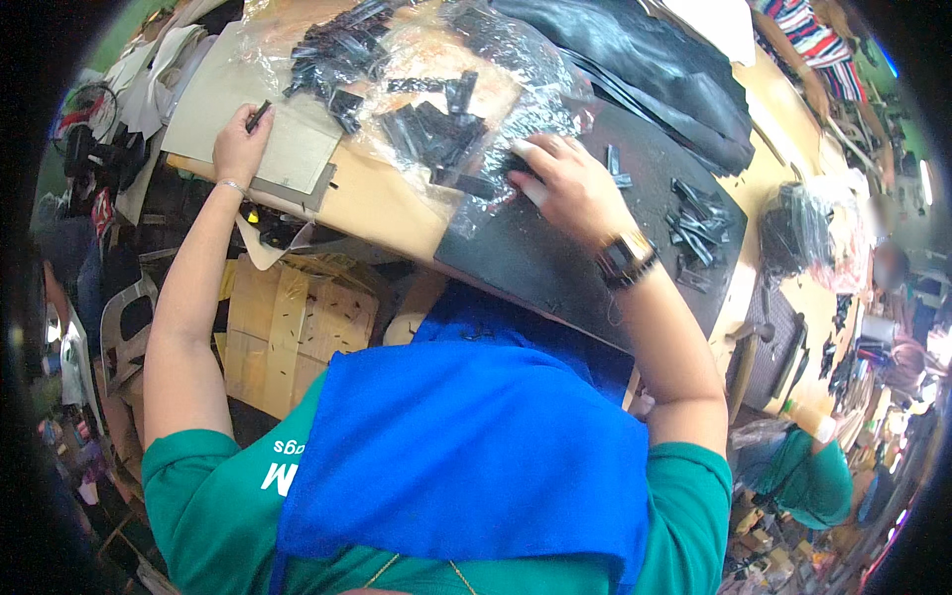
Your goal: The person uses a hammer and a curved blade to cut small strips of black material on a workbench. They repeatedly pick up pieces, position them, and strike them with the hammer to separate them into smaller segments.
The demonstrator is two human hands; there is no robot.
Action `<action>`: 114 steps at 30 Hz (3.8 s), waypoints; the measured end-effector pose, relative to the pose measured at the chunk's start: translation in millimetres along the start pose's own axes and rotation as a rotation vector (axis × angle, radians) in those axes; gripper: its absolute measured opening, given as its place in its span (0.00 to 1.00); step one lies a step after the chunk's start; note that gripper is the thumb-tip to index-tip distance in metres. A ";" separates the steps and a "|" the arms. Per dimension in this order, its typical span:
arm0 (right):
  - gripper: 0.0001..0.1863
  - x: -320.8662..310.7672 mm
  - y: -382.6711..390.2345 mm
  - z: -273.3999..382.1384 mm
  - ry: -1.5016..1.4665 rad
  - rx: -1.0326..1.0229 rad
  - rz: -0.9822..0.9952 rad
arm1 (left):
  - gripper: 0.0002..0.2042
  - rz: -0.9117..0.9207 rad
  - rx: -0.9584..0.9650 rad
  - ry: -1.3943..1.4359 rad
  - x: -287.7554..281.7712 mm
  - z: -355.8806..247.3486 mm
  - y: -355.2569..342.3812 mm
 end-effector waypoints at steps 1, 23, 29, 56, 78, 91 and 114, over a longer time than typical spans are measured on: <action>0.19 -5.0 9.9 -2.9 0.040 0.062 0.038 | 0.18 0.008 -0.010 0.003 1.0 -0.1 1.3; 0.64 46.7 -278.6 41.8 0.211 -0.022 0.061 | 0.15 0.066 -0.012 0.067 -0.5 -3.0 1.5; 0.68 65.5 -304.4 49.5 0.070 0.023 0.226 | 0.14 0.048 -0.017 0.041 -5.9 -12.2 1.1; 0.27 -12.6 -63.7 21.5 0.092 -0.249 -0.291 | 0.23 -0.041 -0.125 0.960 43.6 -43.2 -117.3; 0.42 -74.5 104.2 -51.7 -0.381 0.013 -0.471 | 0.09 -0.105 0.517 1.212 -16.5 -233.6 37.7; 0.27 -59.7 439.7 -124.1 0.274 0.987 -0.391 | 0.17 0.694 1.534 0.331 59.3 -360.0 270.4; 0.15 -53.1 383.3 -10.1 -0.487 0.984 -0.451 | 0.11 0.387 1.247 0.331 100.4 -449.0 272.9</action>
Point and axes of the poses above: each hand's wrist, its own y-axis away from the middle knuckle, its own x-axis out of the palm, z = x × y, the point moved 6 cm from there along -y, towards the middle knuckle, and after that the axes turned 6 degrees about z, right-handed, at the moved point
